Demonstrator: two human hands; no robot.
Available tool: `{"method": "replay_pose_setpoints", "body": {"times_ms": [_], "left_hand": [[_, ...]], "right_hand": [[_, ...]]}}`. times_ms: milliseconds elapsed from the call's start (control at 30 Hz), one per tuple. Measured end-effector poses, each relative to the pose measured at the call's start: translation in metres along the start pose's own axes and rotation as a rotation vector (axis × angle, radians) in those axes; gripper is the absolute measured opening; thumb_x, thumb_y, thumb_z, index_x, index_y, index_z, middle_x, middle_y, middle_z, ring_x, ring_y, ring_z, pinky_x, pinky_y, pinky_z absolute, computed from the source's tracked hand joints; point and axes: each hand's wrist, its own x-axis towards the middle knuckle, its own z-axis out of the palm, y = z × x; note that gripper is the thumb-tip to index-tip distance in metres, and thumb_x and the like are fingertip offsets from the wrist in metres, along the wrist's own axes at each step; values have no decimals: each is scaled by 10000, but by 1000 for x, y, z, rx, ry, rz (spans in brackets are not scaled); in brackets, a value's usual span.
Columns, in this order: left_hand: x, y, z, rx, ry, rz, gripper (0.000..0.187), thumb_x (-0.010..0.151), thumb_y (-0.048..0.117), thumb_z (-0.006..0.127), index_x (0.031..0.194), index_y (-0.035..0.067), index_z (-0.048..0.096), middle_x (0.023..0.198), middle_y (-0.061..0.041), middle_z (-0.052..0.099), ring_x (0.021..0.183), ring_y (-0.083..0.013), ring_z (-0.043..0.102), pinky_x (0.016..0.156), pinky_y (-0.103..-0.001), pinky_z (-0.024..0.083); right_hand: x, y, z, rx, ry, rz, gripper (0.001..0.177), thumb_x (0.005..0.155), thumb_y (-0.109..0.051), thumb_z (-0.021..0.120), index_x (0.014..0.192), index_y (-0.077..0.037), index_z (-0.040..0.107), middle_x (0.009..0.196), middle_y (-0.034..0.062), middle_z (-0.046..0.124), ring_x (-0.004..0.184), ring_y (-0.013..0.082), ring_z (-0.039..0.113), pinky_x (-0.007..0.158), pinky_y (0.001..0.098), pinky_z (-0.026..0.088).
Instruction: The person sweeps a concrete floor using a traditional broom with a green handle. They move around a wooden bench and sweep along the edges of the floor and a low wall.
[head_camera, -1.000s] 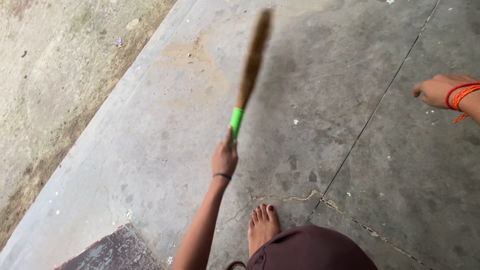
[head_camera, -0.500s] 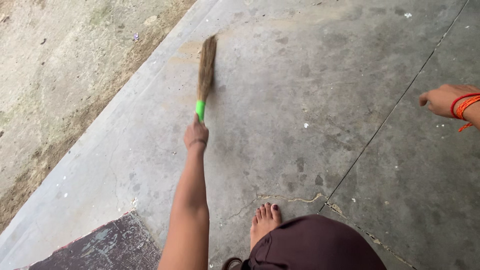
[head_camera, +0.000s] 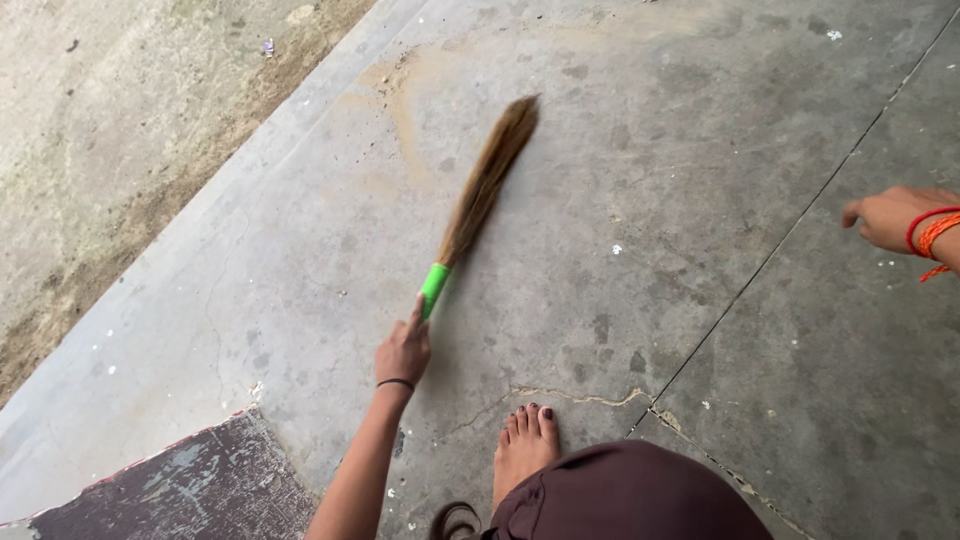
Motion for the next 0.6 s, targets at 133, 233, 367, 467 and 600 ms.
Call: {"method": "replay_pose_setpoints", "body": {"times_ms": [133,233,367,467,600], "left_hand": [[47,-40,-9,66,49,-79,606,1000,323,548,1579,343,371,857,-221,692,714,-444,697,612,-559,551],[129,-53,-34,47,119,-177,526,1042,331,563,1550,291,432,921,-214,728,792,-431,713,655,-559,551],[187,-56,-66,-136,237,-393,526,995,340,591,1508,304,483,942,-225,730,832,-415,705,683,-551,542],[188,-53,-79,-264,437,-322,508,1002,325,614,1495,248,517,959,-242,722,832,-427,695,680,-544,528],[129,-61,-77,-347,260,-262,524,1035,300,553,1551,262,467,887,-276,693,715,-412,691,642,-530,508]], "right_hand": [[0,-4,3,-6,-9,17,393,1039,-262,533,1391,-388,654,1249,-105,772,1088,103,766,984,377,621],[3,-8,-8,-64,-1,19,398,1045,-236,509,1382,-385,659,1038,-105,766,912,78,730,866,332,626],[-2,-16,-27,-1,43,-37,406,1030,-190,509,1373,-336,671,853,-53,746,752,98,707,739,303,624],[-7,-21,-36,182,40,-59,407,1024,-159,515,1367,-301,683,806,-5,740,706,128,717,694,307,628],[-2,-41,-30,263,70,-131,405,1006,-113,536,1348,-251,703,770,41,738,653,163,706,637,319,628]]}}
